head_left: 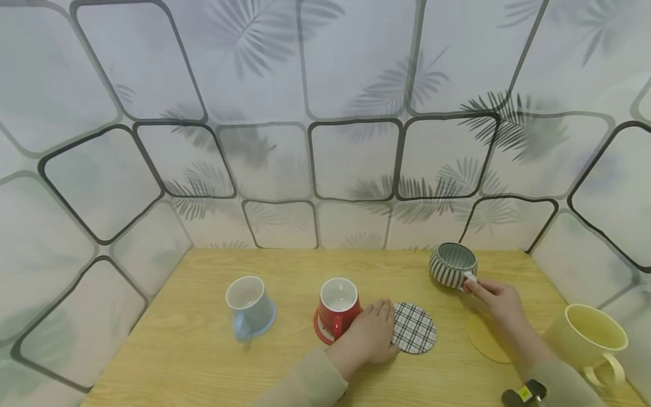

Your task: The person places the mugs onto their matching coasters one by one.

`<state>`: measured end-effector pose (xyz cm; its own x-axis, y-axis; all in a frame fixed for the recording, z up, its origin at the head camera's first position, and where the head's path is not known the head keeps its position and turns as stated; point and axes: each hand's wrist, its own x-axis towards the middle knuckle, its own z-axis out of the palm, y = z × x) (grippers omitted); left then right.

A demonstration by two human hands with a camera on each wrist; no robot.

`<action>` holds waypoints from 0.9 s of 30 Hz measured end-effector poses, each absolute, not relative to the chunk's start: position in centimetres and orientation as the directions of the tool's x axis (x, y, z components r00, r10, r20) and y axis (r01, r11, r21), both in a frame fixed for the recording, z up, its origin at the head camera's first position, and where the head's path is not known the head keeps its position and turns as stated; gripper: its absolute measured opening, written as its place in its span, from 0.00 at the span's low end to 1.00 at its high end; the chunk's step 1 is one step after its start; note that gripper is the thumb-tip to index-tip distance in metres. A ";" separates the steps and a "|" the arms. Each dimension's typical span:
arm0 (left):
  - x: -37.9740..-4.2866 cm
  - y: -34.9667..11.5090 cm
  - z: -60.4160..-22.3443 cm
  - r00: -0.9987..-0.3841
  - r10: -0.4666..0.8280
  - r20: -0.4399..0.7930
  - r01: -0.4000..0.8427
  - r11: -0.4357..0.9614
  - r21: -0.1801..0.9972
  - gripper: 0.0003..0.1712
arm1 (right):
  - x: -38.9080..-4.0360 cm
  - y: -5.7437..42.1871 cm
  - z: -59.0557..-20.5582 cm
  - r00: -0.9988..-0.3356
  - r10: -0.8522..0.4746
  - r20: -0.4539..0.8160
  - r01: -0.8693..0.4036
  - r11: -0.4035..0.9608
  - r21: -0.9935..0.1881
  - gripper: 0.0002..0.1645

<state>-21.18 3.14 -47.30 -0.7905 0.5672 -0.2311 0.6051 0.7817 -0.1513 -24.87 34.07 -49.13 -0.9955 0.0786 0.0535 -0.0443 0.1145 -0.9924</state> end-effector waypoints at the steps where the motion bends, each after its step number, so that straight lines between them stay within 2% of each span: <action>1: -21.2 3.1 -47.3 -0.790 0.568 -0.230 0.606 0.781 -0.153 0.47 | -24.7 34.0 -49.0 -0.995 0.086 0.057 -0.046 0.126 -0.991 0.16; 6: -21.2 3.2 -47.4 -0.790 0.569 -0.227 0.605 0.783 -0.145 0.47 | -24.1 33.3 -48.6 -0.990 0.122 0.069 -0.052 0.133 -0.990 0.14; 14: -21.3 3.1 -47.3 -0.794 0.565 -0.222 0.601 0.786 -0.148 0.47 | -23.6 32.4 -48.4 -0.989 0.134 0.066 -0.059 0.052 -0.997 0.15; 27: -21.2 3.1 -47.3 -0.794 0.563 -0.230 0.598 0.790 -0.132 0.47 | -22.4 31.5 -48.4 -0.977 0.212 -0.001 0.031 0.136 -0.990 0.11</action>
<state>-21.23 3.15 -47.28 -0.7942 0.5626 -0.2298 0.5982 0.7904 -0.1324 -22.45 31.46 -48.39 -0.9772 0.2122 -0.0012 0.0308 0.1365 -0.9902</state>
